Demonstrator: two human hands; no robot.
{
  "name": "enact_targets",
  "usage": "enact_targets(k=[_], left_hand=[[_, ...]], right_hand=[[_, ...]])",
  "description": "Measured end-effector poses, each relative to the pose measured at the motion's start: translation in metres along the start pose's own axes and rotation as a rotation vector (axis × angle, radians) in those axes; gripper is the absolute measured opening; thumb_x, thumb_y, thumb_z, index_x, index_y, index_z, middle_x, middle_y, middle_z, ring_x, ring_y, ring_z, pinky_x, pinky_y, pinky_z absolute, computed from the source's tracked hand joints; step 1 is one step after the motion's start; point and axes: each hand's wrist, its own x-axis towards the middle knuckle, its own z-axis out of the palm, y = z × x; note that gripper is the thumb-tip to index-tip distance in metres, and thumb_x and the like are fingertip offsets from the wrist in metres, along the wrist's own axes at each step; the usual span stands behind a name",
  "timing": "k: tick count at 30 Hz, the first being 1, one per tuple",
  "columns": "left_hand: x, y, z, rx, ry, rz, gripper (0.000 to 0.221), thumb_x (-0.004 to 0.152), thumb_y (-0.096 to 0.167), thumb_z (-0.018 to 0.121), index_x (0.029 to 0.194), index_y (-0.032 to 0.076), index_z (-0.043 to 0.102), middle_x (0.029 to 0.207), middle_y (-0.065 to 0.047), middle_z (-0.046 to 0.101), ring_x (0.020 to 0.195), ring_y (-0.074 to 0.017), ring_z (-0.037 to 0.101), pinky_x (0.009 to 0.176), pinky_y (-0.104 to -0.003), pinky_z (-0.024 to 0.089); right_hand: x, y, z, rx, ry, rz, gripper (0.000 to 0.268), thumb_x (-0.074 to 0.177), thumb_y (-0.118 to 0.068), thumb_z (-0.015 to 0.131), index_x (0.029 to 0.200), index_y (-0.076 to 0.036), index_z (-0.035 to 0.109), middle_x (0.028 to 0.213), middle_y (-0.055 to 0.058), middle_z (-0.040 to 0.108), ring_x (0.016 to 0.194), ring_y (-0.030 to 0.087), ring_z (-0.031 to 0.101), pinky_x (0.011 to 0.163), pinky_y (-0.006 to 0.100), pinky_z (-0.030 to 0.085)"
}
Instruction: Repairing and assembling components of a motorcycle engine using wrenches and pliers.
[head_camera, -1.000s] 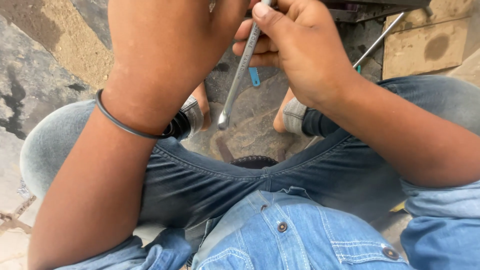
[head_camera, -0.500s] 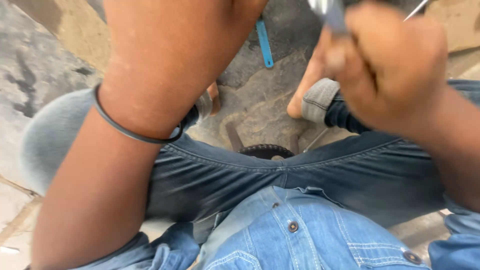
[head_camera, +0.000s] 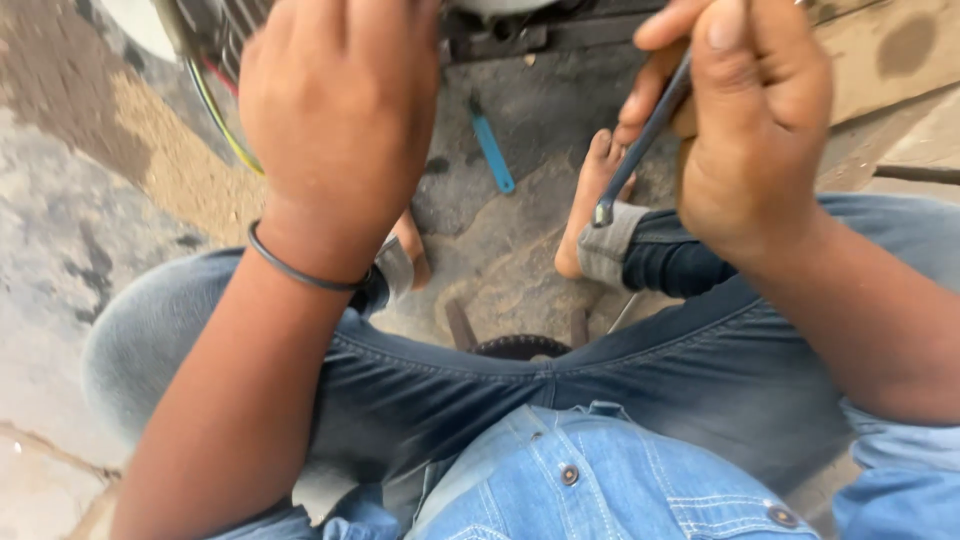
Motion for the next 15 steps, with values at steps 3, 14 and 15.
enact_targets(k=[3,14,15], left_hand=[[-0.01,0.01,0.012,-0.267,0.026,-0.232,0.015,0.11,0.016,0.076,0.109,0.009,0.063,0.103,-0.007,0.064,0.085,-0.0221,0.064,0.072,-0.035,0.052],[-0.028,0.013,0.03,-0.415,0.166,-0.255,0.011,0.112,0.01,0.07,0.12,0.003,0.065,0.107,-0.011,0.069,0.094,-0.0249,0.07,0.087,-0.035,0.058],[-0.026,0.014,0.029,-0.377,0.154,-0.269,0.011,0.109,0.01,0.071,0.118,0.004,0.068,0.106,-0.011,0.07,0.094,-0.0258,0.07,0.082,-0.035,0.058]], right_hand=[[0.019,-0.016,-0.001,0.081,0.136,0.103,0.036,0.122,-0.03,0.042,0.123,0.003,0.055,0.113,0.008,0.063,0.079,0.014,0.061,0.065,0.026,0.05],[0.05,-0.036,-0.061,-0.159,0.208,0.122,0.037,0.111,-0.023,0.049,0.143,-0.007,0.059,0.093,0.009,0.068,0.062,0.009,0.049,0.055,0.022,0.041],[0.055,-0.036,-0.065,-0.586,0.194,-0.097,0.029,0.112,-0.02,0.057,0.133,-0.001,0.059,0.096,0.014,0.07,0.072,0.019,0.059,0.062,0.03,0.048]])
